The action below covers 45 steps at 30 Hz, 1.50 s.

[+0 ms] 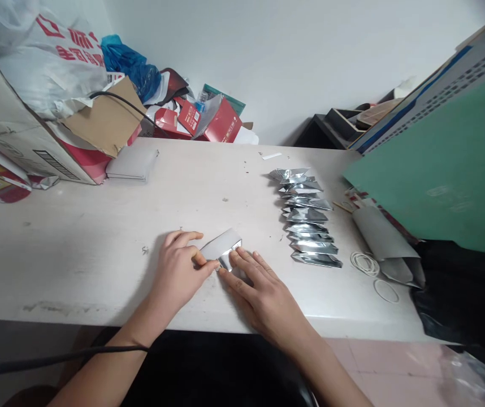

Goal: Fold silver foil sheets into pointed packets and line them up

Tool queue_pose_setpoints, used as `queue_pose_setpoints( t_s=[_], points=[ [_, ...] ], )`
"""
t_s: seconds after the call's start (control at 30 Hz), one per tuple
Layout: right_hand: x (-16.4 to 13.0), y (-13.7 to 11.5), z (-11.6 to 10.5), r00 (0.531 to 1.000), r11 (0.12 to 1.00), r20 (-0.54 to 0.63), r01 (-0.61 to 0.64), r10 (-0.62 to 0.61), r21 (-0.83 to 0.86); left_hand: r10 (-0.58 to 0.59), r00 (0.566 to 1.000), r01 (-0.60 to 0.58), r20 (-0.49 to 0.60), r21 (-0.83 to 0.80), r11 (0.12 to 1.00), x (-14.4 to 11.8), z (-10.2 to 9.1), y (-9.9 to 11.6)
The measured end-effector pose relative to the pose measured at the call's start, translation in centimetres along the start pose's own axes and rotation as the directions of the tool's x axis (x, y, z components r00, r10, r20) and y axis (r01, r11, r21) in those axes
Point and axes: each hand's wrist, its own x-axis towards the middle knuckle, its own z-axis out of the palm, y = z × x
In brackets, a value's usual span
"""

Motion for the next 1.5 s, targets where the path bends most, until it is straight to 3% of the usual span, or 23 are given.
queue_pose_setpoints(
  t_s=[0.3, 0.43, 0.5, 0.57, 0.67, 0.97, 1.2, 1.3, 1.4, 1.5],
  points=[
    [0.0, -0.7, 0.0, 0.998, 0.997, -0.007, -0.070, 0.070, 0.009, 0.079, 0.997, -0.078, -0.028, 0.015, 0.997, 0.0, 0.2, -0.8],
    [0.1, -1.2, -0.1, 0.997, 0.997, -0.007, -0.082, 0.082, 0.006, 0.200, 0.980, -0.197, -0.011, 0.115, 0.974, -0.5, -0.3, -0.4],
    [0.2, -1.4, -0.2, 0.996, 0.996, 0.001, -0.084, 0.084, -0.007, 0.339, 0.941, -0.336, 0.025, 0.207, 0.919, -1.2, -0.9, 0.2],
    [0.2, -1.5, -0.2, 0.996, 0.996, 0.009, -0.083, 0.084, -0.015, 0.477, 0.873, -0.485, 0.100, 0.280, 0.829, -2.1, -1.6, 0.8],
    [0.2, -1.5, -0.1, 0.995, 0.995, 0.003, -0.095, 0.095, -0.011, 0.536, 0.819, -0.573, 0.205, 0.313, 0.757, -3.0, -2.4, 1.4],
    [0.7, -1.9, -0.2, 0.989, 0.990, -0.042, -0.142, 0.142, 0.012, 0.373, 0.907, -0.416, 0.195, 0.295, 0.860, -3.4, -2.6, 0.2],
    [0.4, -2.0, 0.0, 0.984, 0.984, -0.035, -0.176, 0.177, 0.032, 0.265, 0.949, -0.308, 0.173, 0.314, 0.898, -4.3, -4.0, -1.0],
    [0.8, -1.8, -0.4, 0.984, 0.984, -0.029, -0.174, 0.175, 0.040, 0.278, 0.951, -0.306, 0.134, 0.305, 0.902, -3.7, -4.9, -1.3],
    [1.9, -0.9, -1.2, 0.991, 0.989, 0.015, -0.134, 0.133, 0.063, 0.413, 0.903, -0.430, 0.120, 0.225, 0.874, -1.3, -5.2, -1.0],
    [3.3, 0.7, -2.2, 0.998, 0.996, 0.066, -0.029, 0.023, 0.090, 0.590, 0.767, -0.624, 0.252, 0.078, 0.778, 2.3, -4.4, -0.5]
  ],
)
